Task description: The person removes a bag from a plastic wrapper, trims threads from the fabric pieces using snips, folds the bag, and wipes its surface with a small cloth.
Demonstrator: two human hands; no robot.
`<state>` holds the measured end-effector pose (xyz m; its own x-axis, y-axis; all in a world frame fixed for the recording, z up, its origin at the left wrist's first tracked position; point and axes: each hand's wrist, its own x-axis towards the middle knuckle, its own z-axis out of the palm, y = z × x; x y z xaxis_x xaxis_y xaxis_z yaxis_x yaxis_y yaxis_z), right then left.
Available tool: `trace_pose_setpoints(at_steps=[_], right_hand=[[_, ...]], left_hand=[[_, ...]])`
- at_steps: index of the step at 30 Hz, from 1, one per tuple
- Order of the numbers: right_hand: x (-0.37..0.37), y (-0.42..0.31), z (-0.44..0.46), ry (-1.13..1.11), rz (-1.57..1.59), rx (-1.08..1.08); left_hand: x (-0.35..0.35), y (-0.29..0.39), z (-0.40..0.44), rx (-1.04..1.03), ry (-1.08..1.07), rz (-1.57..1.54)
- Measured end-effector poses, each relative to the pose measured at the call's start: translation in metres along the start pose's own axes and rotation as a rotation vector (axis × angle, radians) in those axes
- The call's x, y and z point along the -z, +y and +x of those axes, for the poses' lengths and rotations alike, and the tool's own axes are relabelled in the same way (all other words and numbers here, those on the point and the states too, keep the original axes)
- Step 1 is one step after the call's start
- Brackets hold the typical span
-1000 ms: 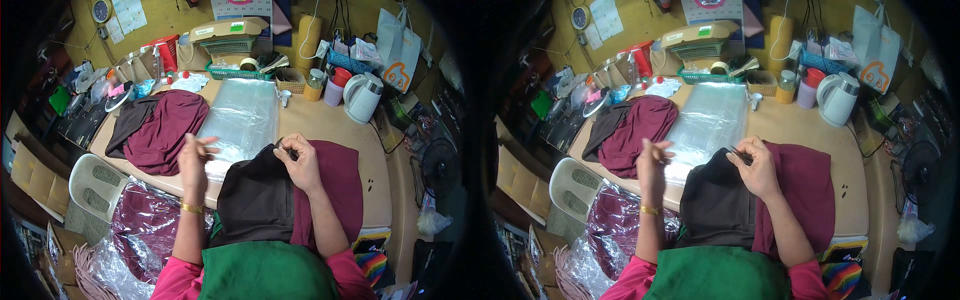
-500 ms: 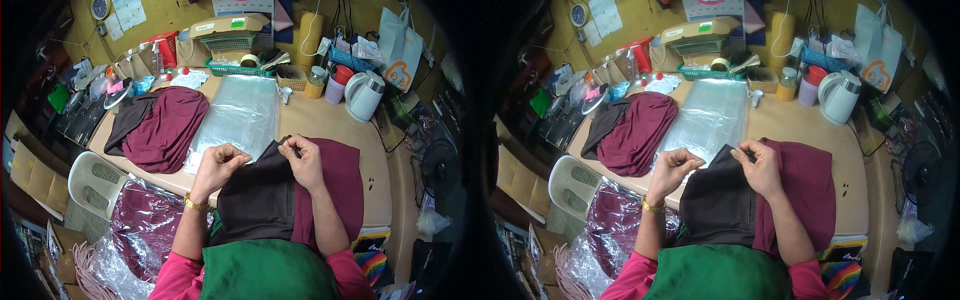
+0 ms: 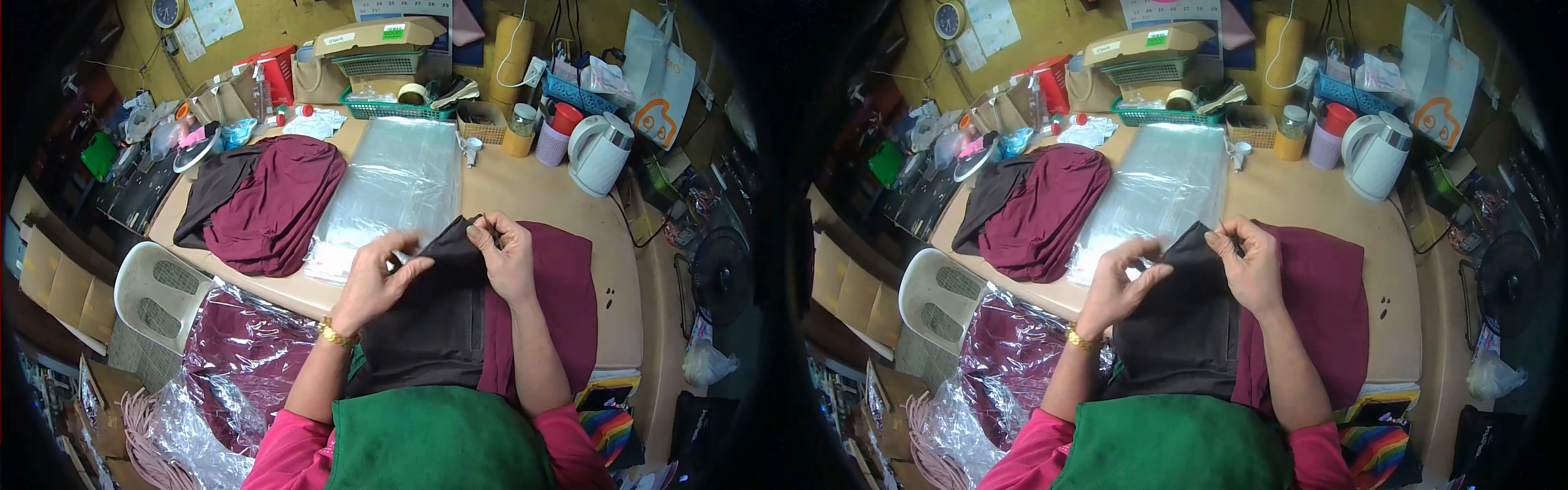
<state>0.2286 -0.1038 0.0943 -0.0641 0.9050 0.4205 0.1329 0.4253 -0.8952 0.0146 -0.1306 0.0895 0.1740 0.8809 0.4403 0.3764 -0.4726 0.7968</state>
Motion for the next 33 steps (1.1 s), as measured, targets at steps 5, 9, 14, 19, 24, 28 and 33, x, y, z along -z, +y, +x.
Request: trace_pose_setpoints(at_steps=[5,9,14,19,24,28,33], right_hand=[[0.015,-0.001,0.003,0.175,0.062,0.066],[0.028,0.000,0.004,0.148,0.075,0.051],[0.016,-0.002,-0.001,0.112,0.066,0.067],[0.008,-0.011,-0.005,0.040,-0.006,0.057],[0.026,-0.006,0.001,0.128,0.021,0.094],[0.027,0.001,0.002,0.113,0.036,0.059],[0.027,0.005,0.002,0.116,0.088,0.043]], left_hand=[[0.009,-0.012,-0.006,0.186,0.341,-0.442],[0.052,-0.035,-0.007,0.171,0.614,-0.585],[0.056,-0.010,-0.002,-0.037,0.384,0.005],[0.012,0.027,0.013,0.043,-0.180,0.019],[0.029,0.014,0.005,0.001,-0.252,0.167],[0.037,0.017,0.000,0.076,-0.135,0.154],[0.036,0.001,-0.009,0.068,0.030,0.066]])
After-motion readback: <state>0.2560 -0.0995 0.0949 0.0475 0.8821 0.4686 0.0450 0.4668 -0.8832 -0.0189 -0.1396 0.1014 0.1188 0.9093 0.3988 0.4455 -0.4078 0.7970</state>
